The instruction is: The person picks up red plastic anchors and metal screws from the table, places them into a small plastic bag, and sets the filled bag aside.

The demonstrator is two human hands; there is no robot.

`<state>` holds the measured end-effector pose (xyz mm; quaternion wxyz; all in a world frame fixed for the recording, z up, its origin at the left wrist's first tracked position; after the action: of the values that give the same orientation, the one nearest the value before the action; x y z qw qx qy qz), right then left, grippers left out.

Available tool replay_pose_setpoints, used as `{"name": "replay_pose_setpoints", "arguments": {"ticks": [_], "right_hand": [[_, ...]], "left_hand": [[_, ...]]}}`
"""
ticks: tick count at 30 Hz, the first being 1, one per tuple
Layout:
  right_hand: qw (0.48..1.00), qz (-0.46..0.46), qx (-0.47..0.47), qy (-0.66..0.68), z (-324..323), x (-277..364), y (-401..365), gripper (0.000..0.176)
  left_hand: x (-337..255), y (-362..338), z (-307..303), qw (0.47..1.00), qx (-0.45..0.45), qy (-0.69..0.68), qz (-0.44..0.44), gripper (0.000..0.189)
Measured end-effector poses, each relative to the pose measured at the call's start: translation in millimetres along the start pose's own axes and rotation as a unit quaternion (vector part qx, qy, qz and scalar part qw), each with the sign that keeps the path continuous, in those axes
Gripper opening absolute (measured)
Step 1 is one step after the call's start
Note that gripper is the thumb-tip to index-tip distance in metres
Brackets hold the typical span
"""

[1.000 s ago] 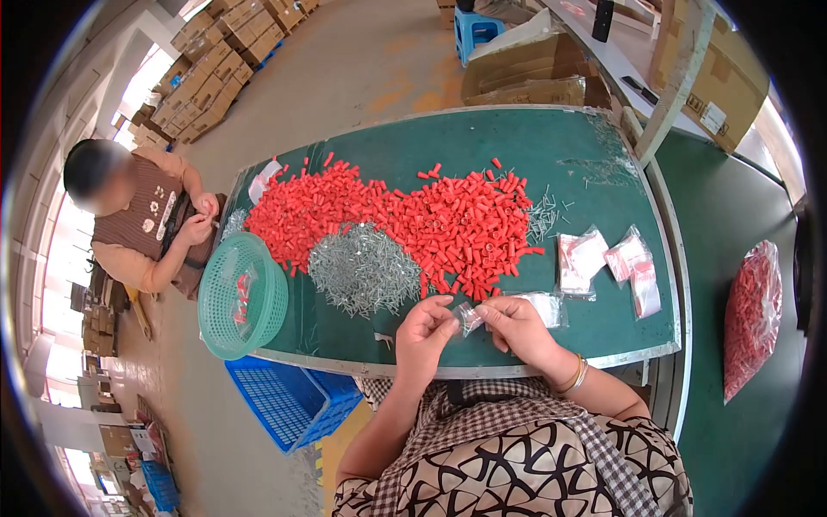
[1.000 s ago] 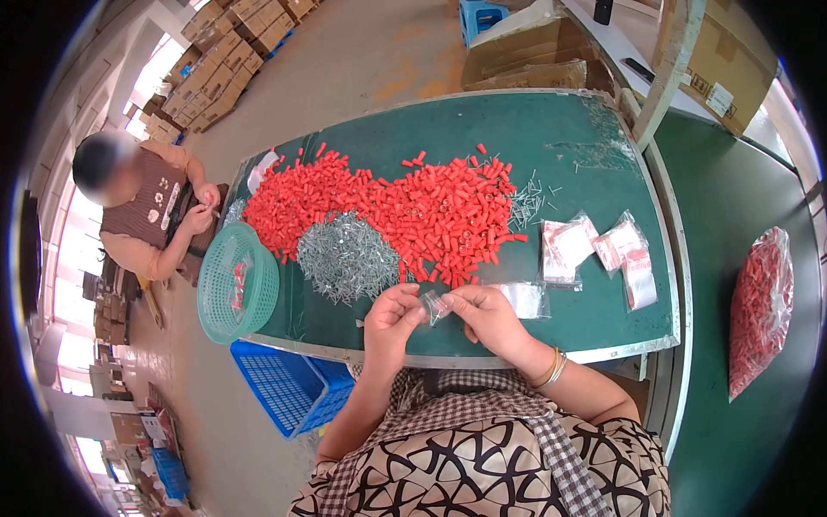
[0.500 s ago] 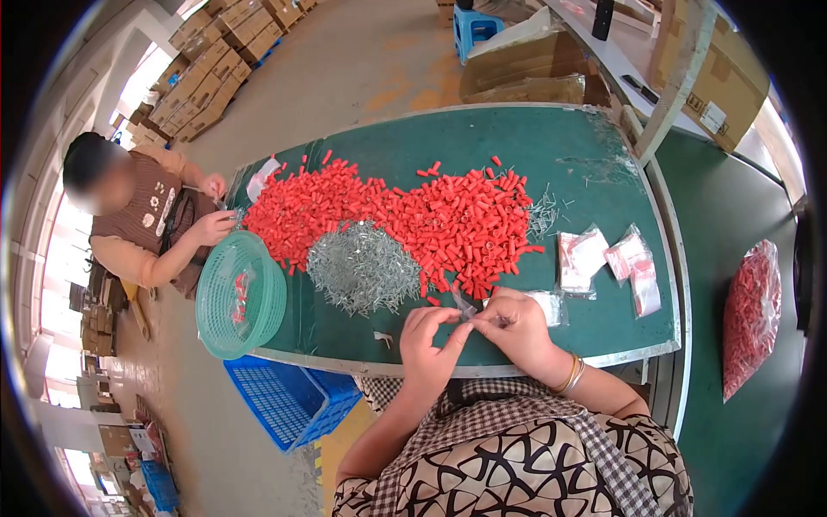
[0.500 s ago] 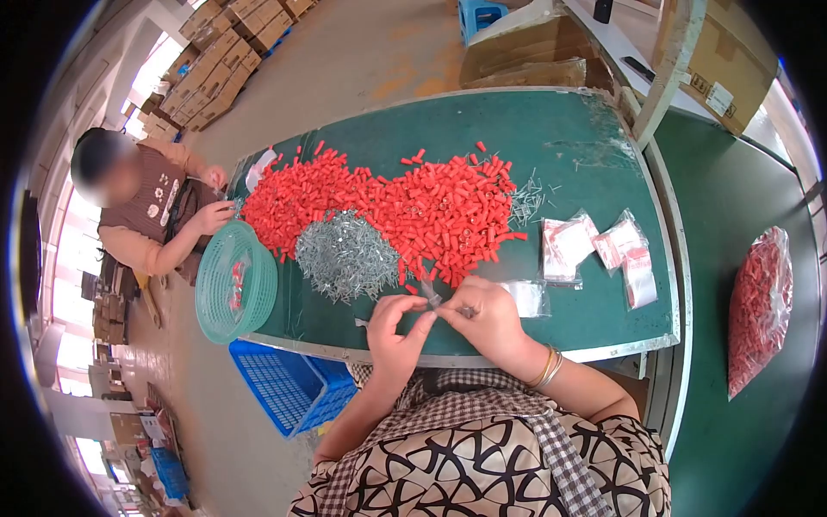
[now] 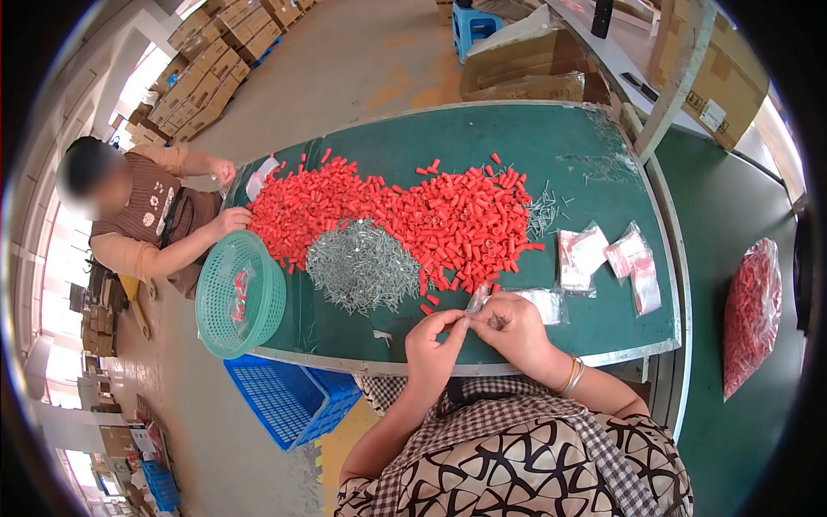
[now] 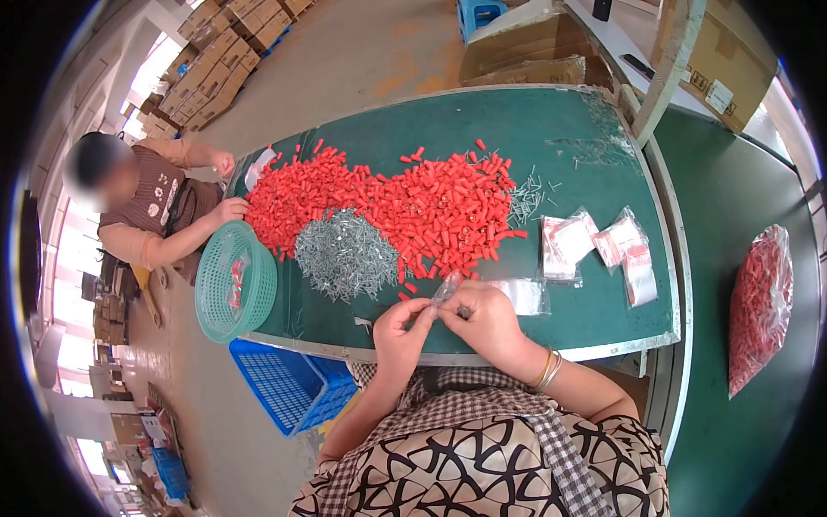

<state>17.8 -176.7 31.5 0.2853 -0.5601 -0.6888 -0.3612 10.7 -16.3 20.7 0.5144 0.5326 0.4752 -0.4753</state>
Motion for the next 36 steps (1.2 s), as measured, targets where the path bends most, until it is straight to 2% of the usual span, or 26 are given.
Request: {"name": "replay_pose_setpoints", "arguments": {"ticks": [5, 11, 15, 17, 20, 23, 26, 30, 32, 33, 36], "right_hand": [[1.0, -0.028, -0.009, 0.002, 3, 2, -2, 0.012], [0.993, 0.032, -0.087, 0.072, 9, -5, -4, 0.019], [0.994, -0.048, -0.076, -0.065, 6, -1, -6, 0.018], [0.988, -0.097, -0.087, -0.082, 1, 5, -3, 0.029], [0.96, -0.201, -0.027, -0.192, -11, 14, -3, 0.057], [0.95, -0.205, 0.044, -0.231, -10, 9, -3, 0.067], [0.97, -0.211, 0.024, -0.121, -5, -1, 0, 0.059], [0.989, -0.117, 0.089, -0.001, -5, -6, 0, 0.055], [0.989, -0.04, 0.136, 0.047, -9, -5, 0, 0.052], [0.988, -0.032, 0.131, 0.068, -10, -7, -1, 0.052], [0.985, -0.009, 0.119, 0.122, -6, -18, -4, 0.053]], "left_hand": [[-1, 1, 0, 0.998, -0.013, 0.05, 0.024, 0.01], [1, 5, 3, 0.99, -0.056, 0.105, 0.07, 0.005], [4, 8, 1, 0.991, -0.043, 0.103, 0.073, 0.007], [10, 9, -5, 0.996, -0.03, 0.074, 0.029, 0.008], [6, 10, -11, 0.997, 0.008, 0.057, -0.044, 0.008], [5, 8, -13, 0.993, 0.052, 0.044, -0.095, 0.007], [18, 8, -18, 0.988, 0.082, -0.008, -0.129, 0.005], [1, 10, -19, 0.98, 0.095, -0.086, -0.15, 0.006], [14, 13, -31, 0.985, 0.053, -0.059, -0.155, 0.006], [17, 15, -36, 0.986, 0.031, -0.046, -0.158, 0.006], [18, 23, -43, 0.992, 0.018, 0.119, -0.045, 0.009]]}}
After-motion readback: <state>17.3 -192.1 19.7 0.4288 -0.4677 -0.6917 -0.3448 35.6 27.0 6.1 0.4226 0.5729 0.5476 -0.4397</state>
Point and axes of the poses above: each hand's wrist, its own y-axis towards the middle knuckle, its own z-axis out of the palm, x = y × z, the point moved 2 cm from there along y, towards the middle knuckle, and after that the axes turned 15 degrees about -y, right-handed, at the moved point
